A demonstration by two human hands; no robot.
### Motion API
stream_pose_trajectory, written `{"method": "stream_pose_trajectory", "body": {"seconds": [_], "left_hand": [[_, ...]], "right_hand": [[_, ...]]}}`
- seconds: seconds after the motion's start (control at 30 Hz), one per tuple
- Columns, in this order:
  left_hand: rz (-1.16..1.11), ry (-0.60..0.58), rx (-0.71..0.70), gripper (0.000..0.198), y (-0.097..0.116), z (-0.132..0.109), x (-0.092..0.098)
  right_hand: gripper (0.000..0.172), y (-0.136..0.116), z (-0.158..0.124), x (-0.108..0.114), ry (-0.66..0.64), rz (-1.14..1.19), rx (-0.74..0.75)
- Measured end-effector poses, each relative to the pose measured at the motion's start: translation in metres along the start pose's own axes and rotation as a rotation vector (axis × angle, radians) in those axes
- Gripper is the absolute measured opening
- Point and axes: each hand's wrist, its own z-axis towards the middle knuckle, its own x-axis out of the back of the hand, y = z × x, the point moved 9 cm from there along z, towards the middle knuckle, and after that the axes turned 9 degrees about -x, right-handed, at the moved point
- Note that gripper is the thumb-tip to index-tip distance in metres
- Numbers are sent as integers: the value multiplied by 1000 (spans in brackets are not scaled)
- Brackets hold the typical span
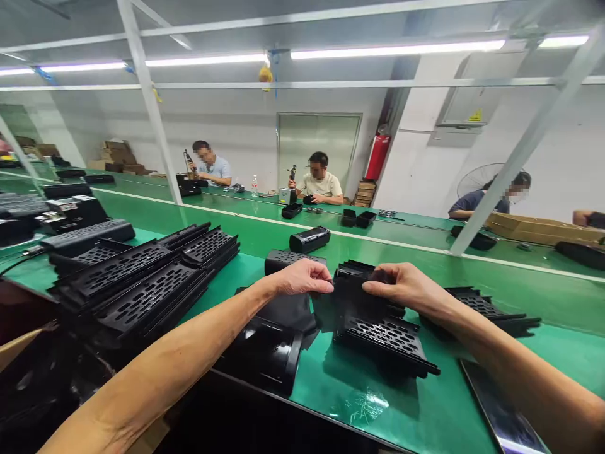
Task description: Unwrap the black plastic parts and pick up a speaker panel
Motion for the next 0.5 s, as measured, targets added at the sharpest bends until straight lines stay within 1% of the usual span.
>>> {"method": "stream_pose_trajectory", "body": {"seconds": [0.1, 0.17, 0.23, 0.3, 0.37, 0.4, 0.5], "left_hand": [[-23, -40, 50, 32, -11, 20, -22], [-8, -67, 89, 30, -21, 34, -39], [36, -85, 133, 27, -33, 47, -56], [117, -97, 176, 23, -43, 56, -69], [241, -93, 200, 17, -49, 61, -77], [316, -82, 200, 13, -50, 62, -78], [544, -25, 200, 4, -45, 59, -72]], "right_hand": [[54, 51, -14, 15, 18, 152, -139], [61, 86, -22, 23, 73, 236, -227], [61, 120, -29, 29, 134, 259, -305], [57, 150, -34, 33, 177, 228, -371], [56, 176, -37, 37, 206, 156, -421], [55, 187, -38, 40, 218, 107, -438], [52, 213, -42, 48, 257, -52, -452]]}}
